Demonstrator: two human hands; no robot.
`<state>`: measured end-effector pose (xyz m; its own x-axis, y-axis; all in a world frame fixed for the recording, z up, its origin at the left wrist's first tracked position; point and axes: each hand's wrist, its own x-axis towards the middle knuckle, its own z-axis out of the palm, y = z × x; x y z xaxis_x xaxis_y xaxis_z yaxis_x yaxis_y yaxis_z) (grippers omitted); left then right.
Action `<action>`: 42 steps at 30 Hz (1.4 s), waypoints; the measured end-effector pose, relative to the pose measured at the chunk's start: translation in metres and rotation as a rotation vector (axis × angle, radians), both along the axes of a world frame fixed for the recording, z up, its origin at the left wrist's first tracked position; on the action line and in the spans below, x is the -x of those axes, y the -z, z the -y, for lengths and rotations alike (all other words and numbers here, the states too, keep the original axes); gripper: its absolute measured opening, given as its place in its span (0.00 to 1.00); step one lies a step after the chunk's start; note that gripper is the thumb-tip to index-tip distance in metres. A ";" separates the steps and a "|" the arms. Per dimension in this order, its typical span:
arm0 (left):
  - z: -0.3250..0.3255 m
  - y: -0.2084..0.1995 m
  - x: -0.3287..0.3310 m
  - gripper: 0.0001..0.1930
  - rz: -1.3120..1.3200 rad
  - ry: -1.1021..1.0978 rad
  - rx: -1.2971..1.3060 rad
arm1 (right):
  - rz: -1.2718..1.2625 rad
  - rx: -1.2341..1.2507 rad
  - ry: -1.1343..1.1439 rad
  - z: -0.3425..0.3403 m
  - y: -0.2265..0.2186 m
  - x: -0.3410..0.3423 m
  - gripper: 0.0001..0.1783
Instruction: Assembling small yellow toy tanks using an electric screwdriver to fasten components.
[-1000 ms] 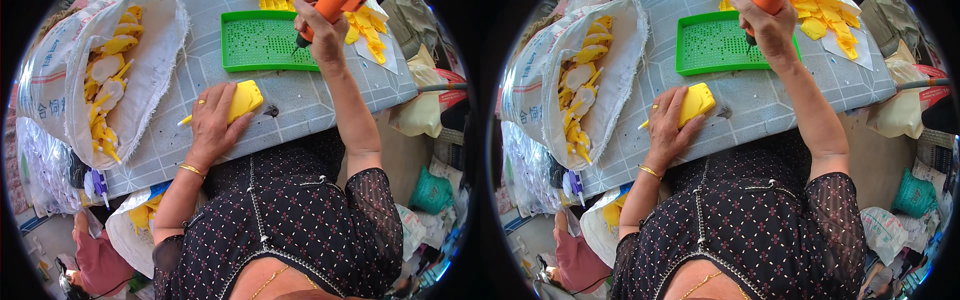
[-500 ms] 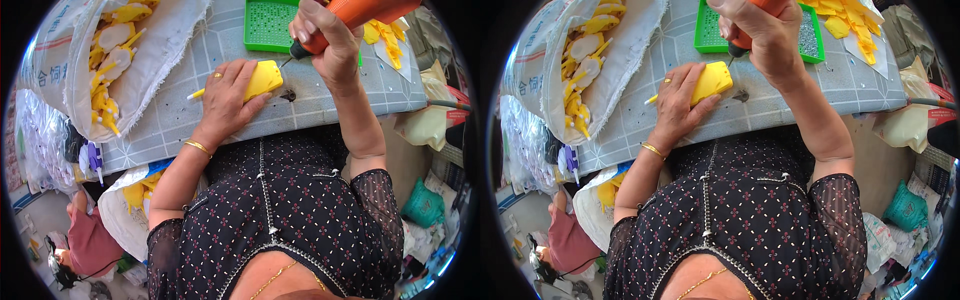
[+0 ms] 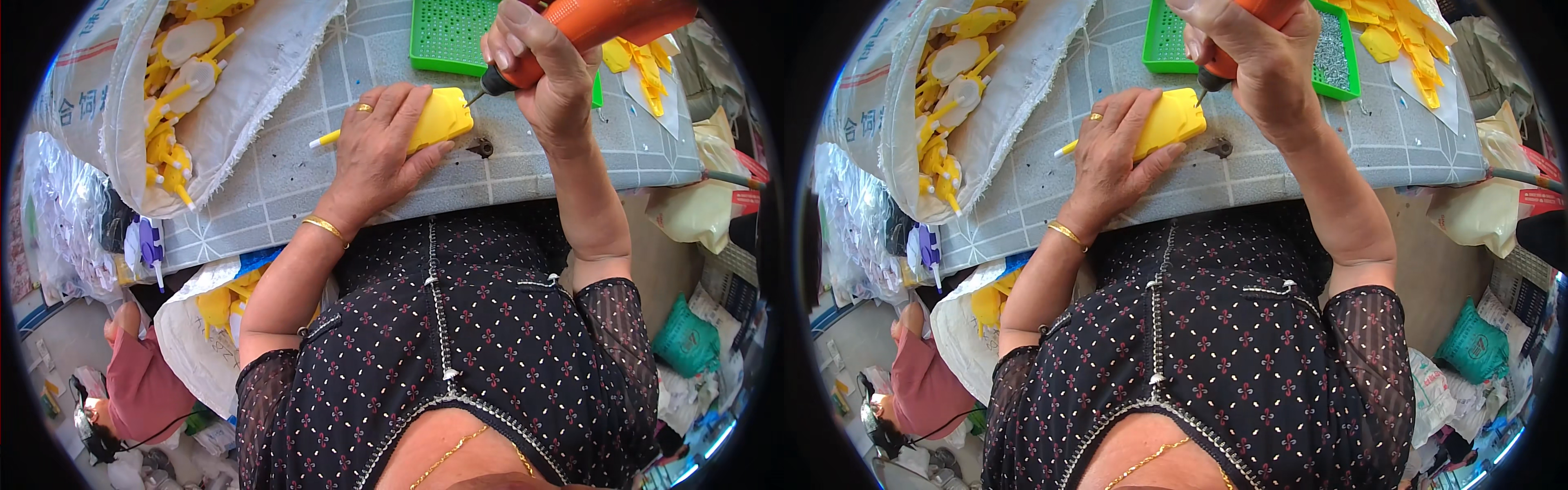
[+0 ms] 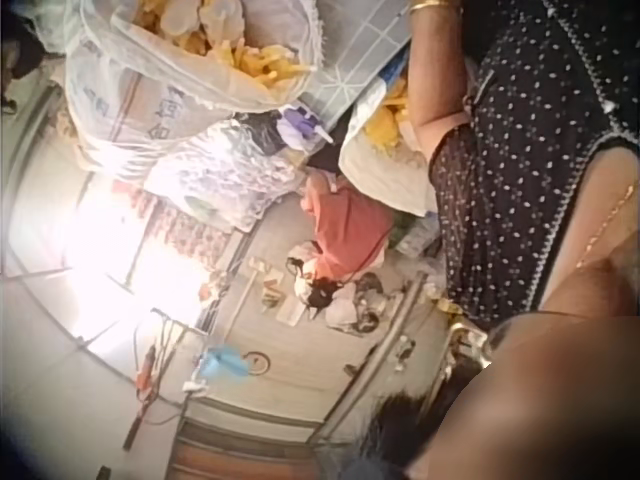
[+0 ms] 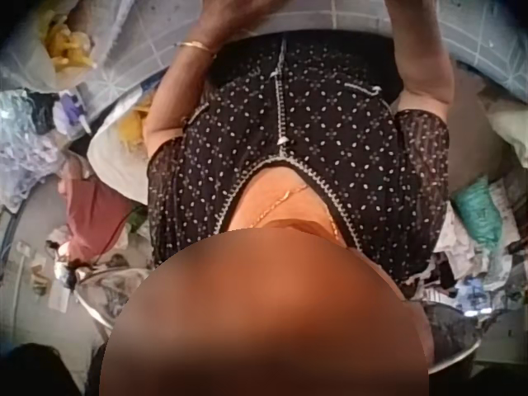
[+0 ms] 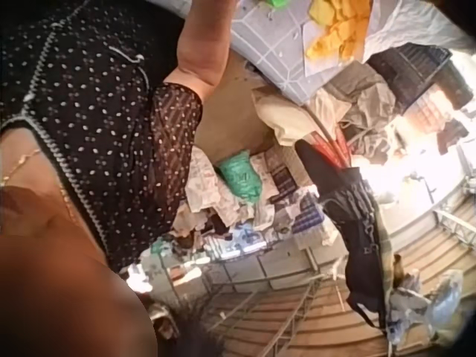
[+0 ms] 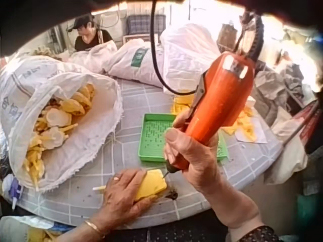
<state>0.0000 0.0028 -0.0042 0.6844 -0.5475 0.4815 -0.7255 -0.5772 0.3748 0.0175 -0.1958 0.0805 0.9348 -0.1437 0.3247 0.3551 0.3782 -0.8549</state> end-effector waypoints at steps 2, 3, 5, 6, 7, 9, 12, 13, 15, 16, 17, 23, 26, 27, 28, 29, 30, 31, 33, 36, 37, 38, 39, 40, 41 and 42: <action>0.001 0.000 0.000 0.33 0.002 0.000 -0.004 | -0.002 -0.004 -0.005 -0.001 0.001 0.000 0.17; 0.000 0.001 0.000 0.33 0.006 -0.003 -0.009 | -0.004 -0.008 -0.014 -0.002 0.001 0.000 0.17; 0.000 0.002 0.001 0.33 0.009 -0.008 -0.011 | -0.004 -0.010 -0.022 -0.003 0.002 0.000 0.17; 0.001 0.001 0.000 0.33 0.012 -0.005 -0.008 | -0.003 -0.007 -0.022 -0.002 0.001 0.000 0.17; 0.002 0.001 0.000 0.33 0.011 -0.002 -0.005 | -0.005 -0.004 -0.019 -0.001 0.002 0.000 0.17; 0.003 0.001 -0.001 0.33 0.019 -0.001 -0.023 | -0.003 0.016 -0.037 0.001 0.005 -0.001 0.15; 0.002 0.002 0.000 0.33 0.030 -0.006 -0.038 | 0.016 0.036 -0.003 -0.001 0.009 -0.001 0.14; 0.002 0.002 0.000 0.33 0.026 -0.006 -0.041 | 0.012 0.034 -0.003 -0.001 0.010 0.000 0.14; 0.001 0.003 0.000 0.33 0.027 -0.011 -0.043 | 0.016 0.046 -0.035 -0.001 0.012 0.000 0.12; 0.003 0.003 -0.001 0.33 0.026 -0.002 -0.042 | 0.014 0.046 -0.025 0.000 0.023 -0.011 0.12; 0.006 0.004 -0.002 0.33 0.042 0.003 -0.042 | 0.357 -0.092 -0.200 0.001 0.043 -0.032 0.11; 0.001 0.004 -0.003 0.34 0.060 -0.021 -0.050 | -0.097 0.345 0.042 -0.009 0.019 -0.003 0.10; 0.006 0.000 -0.003 0.34 0.067 -0.007 -0.063 | 0.032 0.193 -0.092 0.005 0.021 -0.002 0.10; 0.009 -0.003 -0.007 0.34 0.077 0.003 -0.087 | 0.031 0.215 -0.132 0.010 0.018 -0.004 0.12; 0.010 -0.004 -0.007 0.34 0.099 0.018 -0.082 | -0.010 0.220 -0.128 0.014 0.019 -0.007 0.14; 0.009 -0.003 -0.003 0.34 0.067 0.001 -0.102 | 0.116 0.214 -0.059 0.004 0.025 -0.005 0.07; 0.011 -0.001 -0.002 0.33 0.041 -0.012 -0.118 | 0.163 0.288 -0.001 0.000 0.030 -0.007 0.07; 0.012 -0.002 -0.001 0.33 0.075 0.009 -0.107 | 0.212 0.361 0.059 -0.002 0.030 -0.008 0.08; 0.012 -0.003 0.003 0.32 0.066 -0.039 -0.143 | 0.089 0.257 -0.034 -0.002 0.019 -0.004 0.12; 0.014 -0.004 0.008 0.32 0.076 -0.054 -0.144 | 0.025 0.177 0.032 0.015 0.002 -0.002 0.16; 0.013 -0.008 0.009 0.32 0.099 -0.036 -0.142 | 0.020 0.090 0.091 0.020 -0.005 0.000 0.16; 0.011 -0.011 0.011 0.32 0.135 -0.079 -0.177 | -0.011 0.199 0.142 0.033 -0.016 -0.001 0.16; 0.007 -0.015 0.013 0.32 0.169 -0.126 -0.212 | 0.004 0.197 0.159 0.047 -0.019 -0.002 0.16; -0.001 -0.026 0.014 0.33 0.118 -0.134 -0.183 | 0.012 0.295 0.058 0.066 -0.021 -0.005 0.19; -0.014 -0.040 0.017 0.33 0.098 -0.161 -0.139 | 0.015 0.393 -0.050 0.084 -0.021 -0.010 0.22; -0.031 -0.057 0.025 0.33 0.070 -0.195 -0.099 | 0.088 0.355 -0.027 0.100 -0.007 -0.021 0.30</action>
